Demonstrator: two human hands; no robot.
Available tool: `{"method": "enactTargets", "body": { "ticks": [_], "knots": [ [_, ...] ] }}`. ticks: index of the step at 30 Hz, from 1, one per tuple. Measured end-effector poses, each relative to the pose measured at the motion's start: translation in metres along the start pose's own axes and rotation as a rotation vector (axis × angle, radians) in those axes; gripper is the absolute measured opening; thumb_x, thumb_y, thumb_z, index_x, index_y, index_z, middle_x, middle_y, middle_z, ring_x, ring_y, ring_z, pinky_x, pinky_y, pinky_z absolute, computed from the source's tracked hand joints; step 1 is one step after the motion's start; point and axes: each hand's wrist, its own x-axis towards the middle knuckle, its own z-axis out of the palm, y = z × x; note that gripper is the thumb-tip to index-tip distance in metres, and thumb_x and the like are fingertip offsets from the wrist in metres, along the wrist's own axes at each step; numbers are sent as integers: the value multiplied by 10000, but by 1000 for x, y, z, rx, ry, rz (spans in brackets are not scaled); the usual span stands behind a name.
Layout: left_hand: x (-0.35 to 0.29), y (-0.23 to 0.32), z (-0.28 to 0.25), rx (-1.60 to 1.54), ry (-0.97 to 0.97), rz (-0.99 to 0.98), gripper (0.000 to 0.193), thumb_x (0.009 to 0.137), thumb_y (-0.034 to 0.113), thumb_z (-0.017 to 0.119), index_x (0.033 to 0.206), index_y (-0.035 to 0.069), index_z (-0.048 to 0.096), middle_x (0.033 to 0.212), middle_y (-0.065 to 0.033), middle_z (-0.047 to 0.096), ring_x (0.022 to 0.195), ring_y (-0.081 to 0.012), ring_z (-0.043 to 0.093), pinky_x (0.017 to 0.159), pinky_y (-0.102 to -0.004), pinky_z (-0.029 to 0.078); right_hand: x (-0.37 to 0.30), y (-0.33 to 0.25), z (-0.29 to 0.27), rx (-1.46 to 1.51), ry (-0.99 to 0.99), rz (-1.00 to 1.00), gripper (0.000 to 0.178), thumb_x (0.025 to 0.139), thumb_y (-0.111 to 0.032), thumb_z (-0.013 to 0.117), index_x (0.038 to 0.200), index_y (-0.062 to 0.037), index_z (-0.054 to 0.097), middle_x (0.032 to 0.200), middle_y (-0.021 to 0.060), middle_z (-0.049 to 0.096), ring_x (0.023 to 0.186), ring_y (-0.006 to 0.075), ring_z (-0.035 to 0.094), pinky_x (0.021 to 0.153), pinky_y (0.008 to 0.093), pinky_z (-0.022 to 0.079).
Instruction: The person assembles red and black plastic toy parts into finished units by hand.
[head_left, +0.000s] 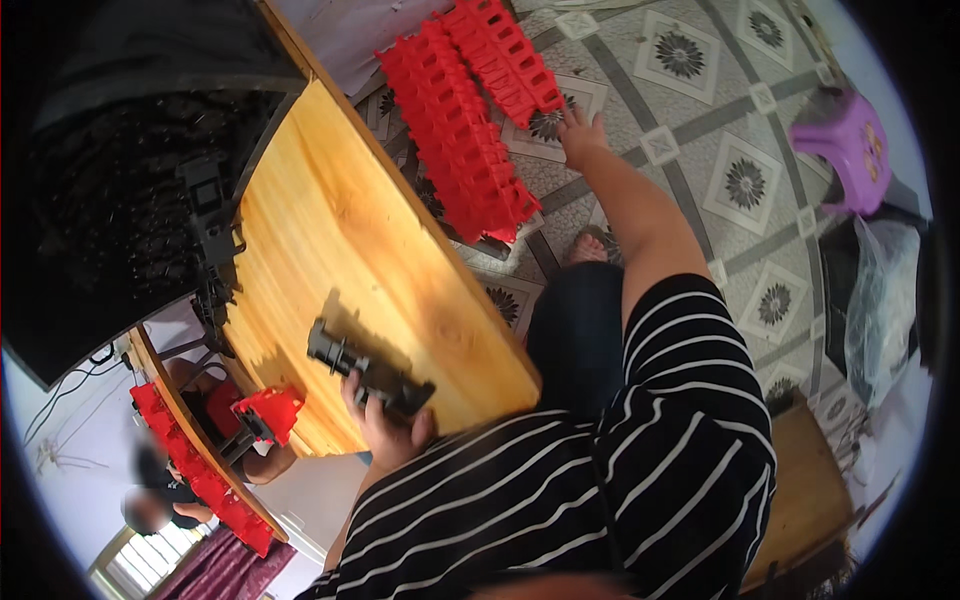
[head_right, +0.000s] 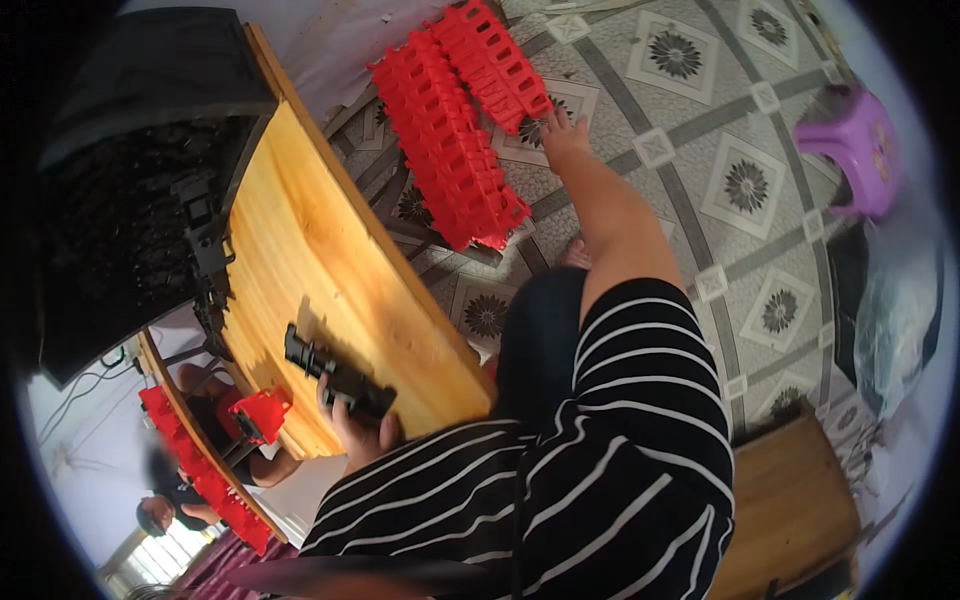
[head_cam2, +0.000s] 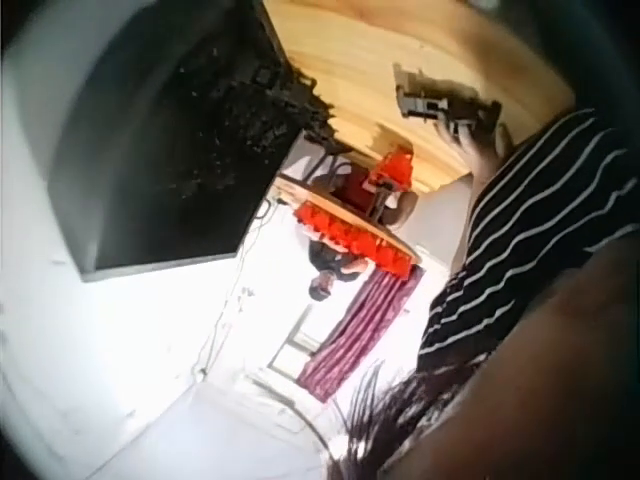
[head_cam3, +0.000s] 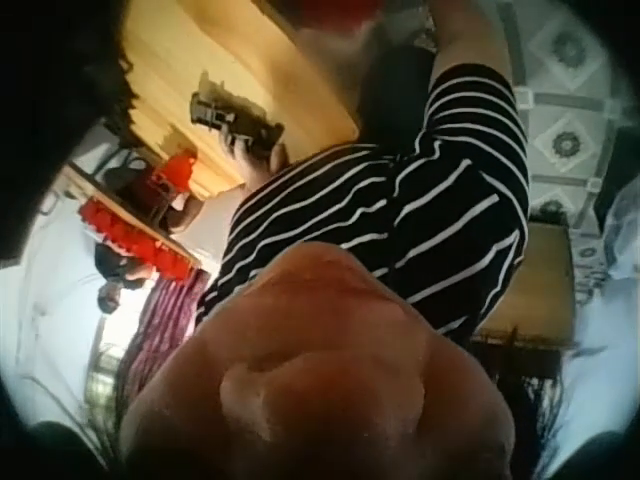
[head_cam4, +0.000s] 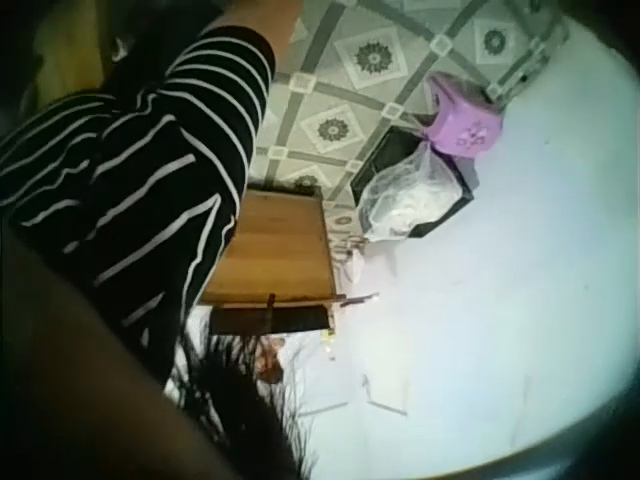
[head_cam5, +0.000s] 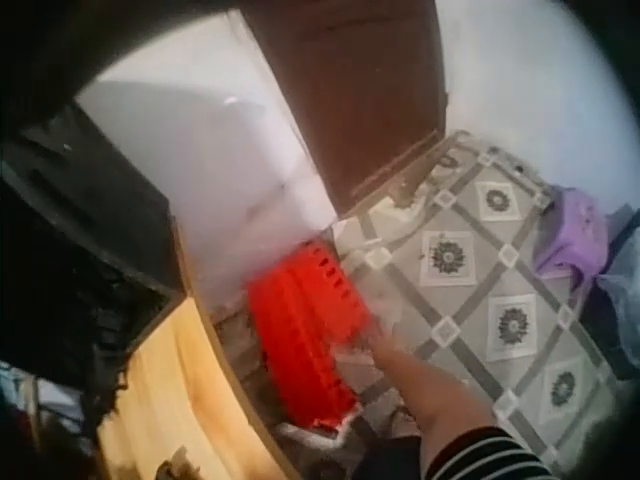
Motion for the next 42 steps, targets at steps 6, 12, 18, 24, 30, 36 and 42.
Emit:
{"method": "enactTargets", "body": {
  "ticks": [6, 12, 18, 24, 30, 36, 42],
  "knots": [
    [-4, 8, 6, 163, 70, 6, 778, 834, 455, 702, 1435, 73, 388, 1457, -300, 279, 1367, -485, 303, 1112, -576, 262, 130, 6, 2, -302, 7, -17, 513, 915, -251, 570, 1413, -165, 482, 1611, 105, 225, 1502, 288, 155, 1099, 670, 208],
    [6, 14, 9, 187, 62, -3, 752, 874, 441, 656, 1457, 78, 349, 1482, -277, 255, 1386, -467, 289, 1128, -561, 241, 143, 9, 32, -203, 265, -89, 342, 894, -187, 540, 1223, -100, 569, 1317, 112, 543, 1310, 279, 449, 1060, 520, 335],
    [10, 6, 14, 166, 54, 73, 733, 902, 432, 626, 1475, 90, 323, 1506, -256, 236, 1402, -449, 277, 1144, -555, 220, 80, 32, 67, -275, 307, -222, 306, 841, -160, 581, 1142, -116, 558, 1131, 81, 590, 1158, 251, 528, 1048, 458, 353],
    [7, 16, 19, 37, 132, 20, 718, 883, 396, 668, 1448, 73, 365, 1493, -273, 240, 1397, -451, 262, 1137, -551, 216, -28, 53, 99, -146, 201, -407, 442, 790, -174, 667, 1207, -110, 533, 1115, 100, 601, 1118, 284, 562, 1053, 478, 359],
    [4, 16, 7, -116, 70, -142, 601, 873, 127, 661, 1383, -29, 384, 1498, -333, 189, 1371, -453, 295, 1101, -521, 300, -115, 42, 2, 416, 728, 175, 895, 645, -201, 805, 1434, -105, 394, 1137, 135, 566, 1124, 311, 554, 1013, 497, 385],
    [2, 13, -24, -1, 281, 92, 797, 863, 187, 668, 1503, 12, 227, 1575, -310, 55, 1470, -459, 118, 1180, -504, 148, -287, -38, -229, 38, 1199, -434, 617, 658, -130, 747, 1259, -162, 611, 1063, 51, 565, 1009, 233, 575, 1055, 510, 387],
    [45, 80, -117, -1046, 82, -96, 1130, 709, 123, 863, 1529, 73, 87, 1358, -163, 455, 1216, -275, 523, 1010, -427, 465, -411, -180, -308, -309, 1153, -1218, 371, 796, -103, 616, 1146, -214, 670, 1070, 7, 599, 990, 179, 613, 1107, 509, 377]
  ]
}}
